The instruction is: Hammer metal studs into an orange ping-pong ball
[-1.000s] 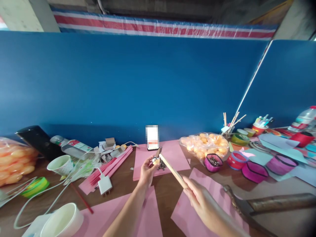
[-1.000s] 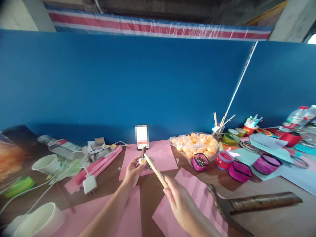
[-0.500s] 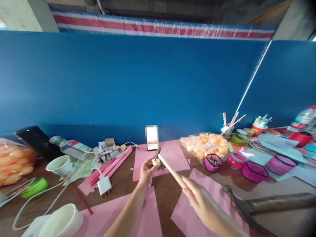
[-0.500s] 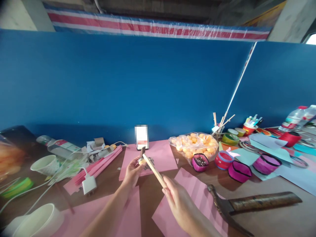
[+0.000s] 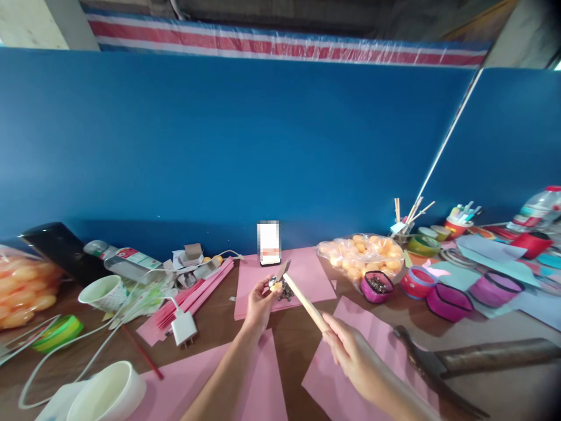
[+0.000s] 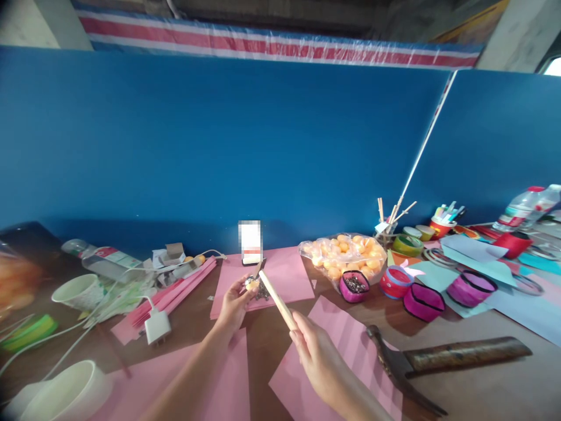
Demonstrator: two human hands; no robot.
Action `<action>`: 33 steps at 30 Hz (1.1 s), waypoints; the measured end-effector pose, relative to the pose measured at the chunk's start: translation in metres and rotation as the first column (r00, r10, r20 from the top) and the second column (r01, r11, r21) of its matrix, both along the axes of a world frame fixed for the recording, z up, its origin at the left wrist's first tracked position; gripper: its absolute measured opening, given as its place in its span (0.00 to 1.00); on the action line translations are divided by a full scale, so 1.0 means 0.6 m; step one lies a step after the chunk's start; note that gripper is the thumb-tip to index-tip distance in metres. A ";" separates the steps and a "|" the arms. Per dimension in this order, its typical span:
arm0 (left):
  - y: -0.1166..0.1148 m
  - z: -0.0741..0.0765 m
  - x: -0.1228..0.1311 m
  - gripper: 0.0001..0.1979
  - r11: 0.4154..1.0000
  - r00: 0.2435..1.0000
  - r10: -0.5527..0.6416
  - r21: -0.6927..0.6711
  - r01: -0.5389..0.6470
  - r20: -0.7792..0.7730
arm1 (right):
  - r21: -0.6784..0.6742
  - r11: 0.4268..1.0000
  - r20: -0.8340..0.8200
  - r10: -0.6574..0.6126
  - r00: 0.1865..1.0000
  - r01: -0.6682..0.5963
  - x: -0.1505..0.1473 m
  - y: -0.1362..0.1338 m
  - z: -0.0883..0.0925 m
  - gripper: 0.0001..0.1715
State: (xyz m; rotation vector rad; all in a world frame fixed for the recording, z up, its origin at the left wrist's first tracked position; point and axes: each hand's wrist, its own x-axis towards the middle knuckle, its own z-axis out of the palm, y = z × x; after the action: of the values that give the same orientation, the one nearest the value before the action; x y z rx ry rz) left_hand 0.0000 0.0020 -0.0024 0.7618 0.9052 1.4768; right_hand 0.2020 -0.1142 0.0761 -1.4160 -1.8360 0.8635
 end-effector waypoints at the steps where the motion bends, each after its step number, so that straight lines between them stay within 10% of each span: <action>1: 0.000 0.000 0.000 0.28 1.000 1.000 0.001 -0.003 -0.001 0.004 | -0.034 0.999 -0.012 0.008 1.000 -0.008 0.000 0.000 -0.002 0.23; 21: -0.005 0.009 -0.001 0.27 0.997 0.996 -0.072 0.020 0.071 0.057 | -0.140 0.990 -0.108 -0.029 0.994 0.014 -0.002 0.011 0.004 0.22; 27: -0.001 0.009 -0.001 0.20 1.000 0.998 -0.015 0.004 0.015 0.058 | 0.230 0.963 0.179 -0.181 0.967 0.138 0.037 0.044 -0.014 0.21; 33: 0.001 0.008 -0.001 0.20 1.000 0.999 -0.017 -0.005 0.017 0.040 | 0.221 0.949 0.519 -0.309 0.797 0.224 0.060 0.080 -0.065 0.24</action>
State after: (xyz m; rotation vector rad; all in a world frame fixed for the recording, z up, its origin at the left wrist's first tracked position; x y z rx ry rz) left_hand -0.0005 0.0029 0.0025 0.7318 0.8698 1.4694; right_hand 0.2382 -0.0663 0.0373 -1.9043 -1.9735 0.1650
